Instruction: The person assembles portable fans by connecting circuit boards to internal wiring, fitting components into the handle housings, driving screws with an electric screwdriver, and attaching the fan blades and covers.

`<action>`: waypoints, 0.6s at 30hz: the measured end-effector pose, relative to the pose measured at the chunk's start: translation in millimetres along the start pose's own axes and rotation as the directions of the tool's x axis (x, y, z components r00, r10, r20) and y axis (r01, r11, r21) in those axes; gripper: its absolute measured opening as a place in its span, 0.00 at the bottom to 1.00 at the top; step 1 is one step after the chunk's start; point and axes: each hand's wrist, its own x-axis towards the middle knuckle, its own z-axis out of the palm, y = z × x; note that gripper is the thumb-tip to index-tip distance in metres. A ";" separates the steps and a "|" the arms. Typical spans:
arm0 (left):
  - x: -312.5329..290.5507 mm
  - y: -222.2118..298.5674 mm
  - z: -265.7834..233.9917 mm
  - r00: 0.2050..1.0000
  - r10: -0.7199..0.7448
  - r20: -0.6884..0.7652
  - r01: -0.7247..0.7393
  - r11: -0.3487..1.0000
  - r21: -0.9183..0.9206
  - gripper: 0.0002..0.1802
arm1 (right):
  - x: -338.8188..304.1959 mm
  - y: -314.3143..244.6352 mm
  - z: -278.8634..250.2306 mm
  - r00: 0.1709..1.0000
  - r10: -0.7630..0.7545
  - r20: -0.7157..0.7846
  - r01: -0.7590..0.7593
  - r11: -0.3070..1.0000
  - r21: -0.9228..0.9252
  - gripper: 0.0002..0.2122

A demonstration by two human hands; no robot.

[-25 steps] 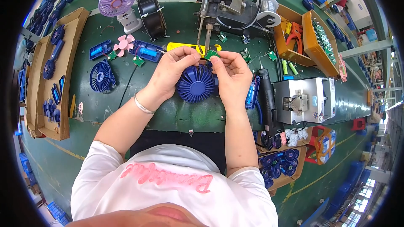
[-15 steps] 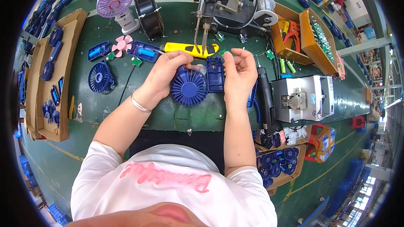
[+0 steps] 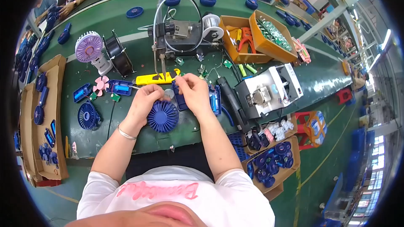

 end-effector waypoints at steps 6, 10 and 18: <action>4.6 2.6 -4.1 0.999 0.020 0.050 -0.022 0.998 0.052 0.05 | 3.3 1.7 -4.8 0.945 0.047 0.322 -0.042 0.999 -0.021 0.06; 3.4 4.8 -5.5 0.997 0.010 0.071 -0.012 1.000 0.022 0.05 | 2.7 0.8 -5.2 0.906 0.078 0.415 -0.097 0.995 0.024 0.04; -1.3 3.3 1.8 0.987 0.044 0.153 -0.038 0.998 -0.043 0.05 | -5.7 -9.2 -9.8 0.930 0.114 0.350 -0.139 0.989 0.048 0.04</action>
